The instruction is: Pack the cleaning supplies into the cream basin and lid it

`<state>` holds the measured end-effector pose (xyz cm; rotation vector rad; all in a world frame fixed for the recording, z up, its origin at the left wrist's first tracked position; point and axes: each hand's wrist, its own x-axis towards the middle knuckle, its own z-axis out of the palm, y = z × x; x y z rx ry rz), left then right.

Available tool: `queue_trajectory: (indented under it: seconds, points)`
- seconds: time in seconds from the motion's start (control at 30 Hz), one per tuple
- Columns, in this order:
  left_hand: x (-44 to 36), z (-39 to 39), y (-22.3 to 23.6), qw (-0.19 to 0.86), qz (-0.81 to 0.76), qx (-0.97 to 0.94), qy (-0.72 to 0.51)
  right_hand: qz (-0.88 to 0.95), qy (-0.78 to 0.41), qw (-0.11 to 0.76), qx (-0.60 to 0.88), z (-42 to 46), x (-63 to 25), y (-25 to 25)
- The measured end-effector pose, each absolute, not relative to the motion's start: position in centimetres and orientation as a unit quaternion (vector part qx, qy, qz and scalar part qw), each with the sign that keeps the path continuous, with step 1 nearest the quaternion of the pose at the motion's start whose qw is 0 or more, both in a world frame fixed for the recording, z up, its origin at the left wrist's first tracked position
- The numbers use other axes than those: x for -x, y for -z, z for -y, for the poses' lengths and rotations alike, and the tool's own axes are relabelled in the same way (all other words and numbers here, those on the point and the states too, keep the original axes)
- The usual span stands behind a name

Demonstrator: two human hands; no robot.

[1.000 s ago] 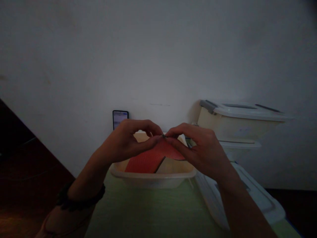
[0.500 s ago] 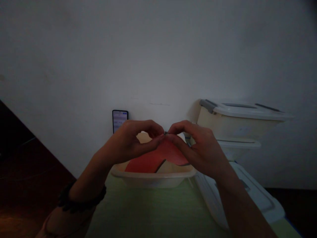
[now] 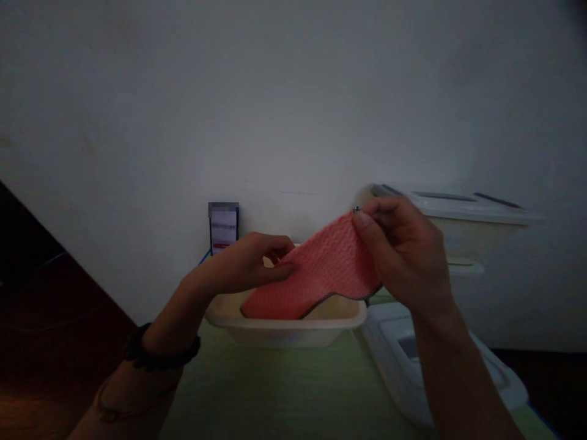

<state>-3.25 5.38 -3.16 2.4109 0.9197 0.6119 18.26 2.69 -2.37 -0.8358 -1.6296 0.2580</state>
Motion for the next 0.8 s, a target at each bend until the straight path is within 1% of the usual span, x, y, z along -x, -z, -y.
queue_trajectory:
  seconds: [0.13, 0.23, 0.4, 0.53, 0.63, 0.8]
  points:
    - [3.9, -5.8, 3.4, 0.227, -0.380, -0.870, -0.216, 0.677, -0.094, 0.631, 0.367, -2.9, -18.8, 2.1]
    - [4.5, -6.2, 3.6, 0.239, -0.405, -0.852, -0.230, 0.646, -0.065, 0.646, 0.403, -3.1, -19.1, 2.1]
    - [6.0, -7.2, 4.0, 0.325, -0.408, -0.819, -0.240, 0.610, -0.018, 0.642, 0.464, -3.8, -20.0, 2.4]
    - [7.5, -7.8, 4.1, 0.415, -0.416, -0.766, -0.261, 0.607, -0.015, 0.619, 0.498, -4.3, -20.7, 2.5]
    - [7.9, -7.8, 4.2, 0.473, -0.388, -0.723, -0.321, 0.595, -0.056, 0.620, 0.509, -4.6, -20.8, 2.4]
    - [7.8, -8.1, 4.8, 0.485, -0.373, -0.672, -0.417, 0.558, -0.190, 0.633, 0.501, -4.6, -20.8, 2.2]
